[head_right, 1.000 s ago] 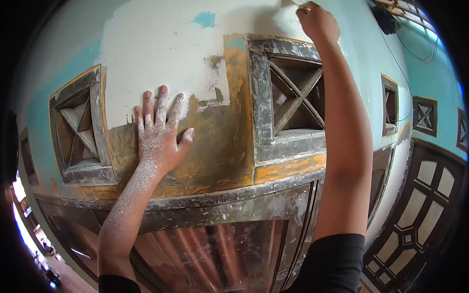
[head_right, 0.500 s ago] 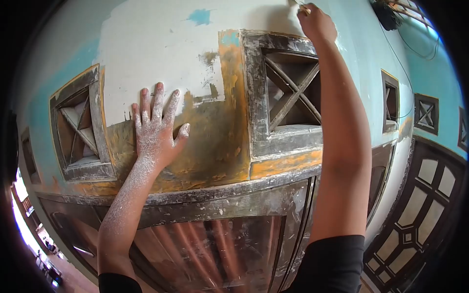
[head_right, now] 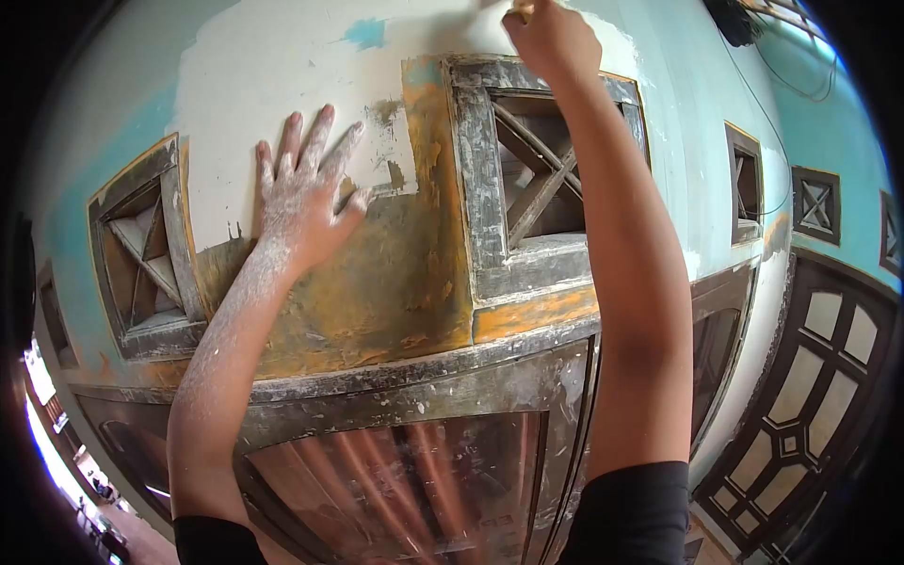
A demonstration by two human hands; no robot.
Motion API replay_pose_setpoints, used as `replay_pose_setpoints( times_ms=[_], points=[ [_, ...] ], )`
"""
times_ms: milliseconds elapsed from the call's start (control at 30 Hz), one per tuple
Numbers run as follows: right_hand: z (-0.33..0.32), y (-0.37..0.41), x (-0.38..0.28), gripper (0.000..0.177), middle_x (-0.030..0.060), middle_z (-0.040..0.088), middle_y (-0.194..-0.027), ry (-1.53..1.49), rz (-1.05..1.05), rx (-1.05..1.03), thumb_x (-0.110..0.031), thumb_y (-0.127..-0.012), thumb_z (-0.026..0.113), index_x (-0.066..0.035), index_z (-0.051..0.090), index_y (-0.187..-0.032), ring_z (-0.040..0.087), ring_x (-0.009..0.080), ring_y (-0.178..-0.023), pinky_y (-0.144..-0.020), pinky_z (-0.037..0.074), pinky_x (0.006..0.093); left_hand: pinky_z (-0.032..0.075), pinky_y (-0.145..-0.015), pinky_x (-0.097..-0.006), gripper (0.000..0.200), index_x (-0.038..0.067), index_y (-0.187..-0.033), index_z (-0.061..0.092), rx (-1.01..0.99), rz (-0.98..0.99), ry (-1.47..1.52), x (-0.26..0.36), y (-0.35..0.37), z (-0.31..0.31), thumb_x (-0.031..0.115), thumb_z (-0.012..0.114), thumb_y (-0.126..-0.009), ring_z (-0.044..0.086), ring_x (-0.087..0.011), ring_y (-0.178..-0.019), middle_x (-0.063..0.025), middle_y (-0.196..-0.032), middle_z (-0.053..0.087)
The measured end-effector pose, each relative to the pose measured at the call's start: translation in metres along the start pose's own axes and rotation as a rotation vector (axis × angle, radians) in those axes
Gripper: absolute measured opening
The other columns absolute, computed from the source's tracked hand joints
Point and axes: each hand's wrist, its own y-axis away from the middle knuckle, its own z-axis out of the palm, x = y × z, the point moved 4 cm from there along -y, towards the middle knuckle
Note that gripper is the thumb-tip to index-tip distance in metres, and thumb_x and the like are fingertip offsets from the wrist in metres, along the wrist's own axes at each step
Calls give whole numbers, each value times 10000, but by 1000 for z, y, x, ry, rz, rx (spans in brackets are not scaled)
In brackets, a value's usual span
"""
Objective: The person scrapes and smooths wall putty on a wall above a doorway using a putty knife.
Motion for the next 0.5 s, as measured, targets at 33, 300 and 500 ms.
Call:
replay_pose_setpoints(
  times_ms=[33,300,500],
  points=[
    [-2,14,-8,380,178,755,-929,59,-101,71,-465,-898,630,-230,671,-1192,719,422,-896,-762,556,520,34,-1247,-661,761,278,-1635,279,32,-20,-4,0,-6,0,459,573,-956,47,-367,-1592,-75,-1729,122],
    [21,-9,-27,358,168,755,-964,56,-51,70,-438,-914,606,-243,656,-1210,723,402,-921,-792,564,510,21,-1241,-681,776,281,-1635,278,55,-30,7,2,-6,3,489,577,-950,59,-375,-1589,-73,-1726,127],
    [0,62,-67,346,176,754,-878,23,-141,5,-393,-885,638,-197,680,-1166,734,411,-859,-749,573,505,59,-1244,-665,755,287,-1626,308,126,-34,56,1,-3,6,483,585,-951,90,-373,-1586,-79,-1720,164]
  ],
)
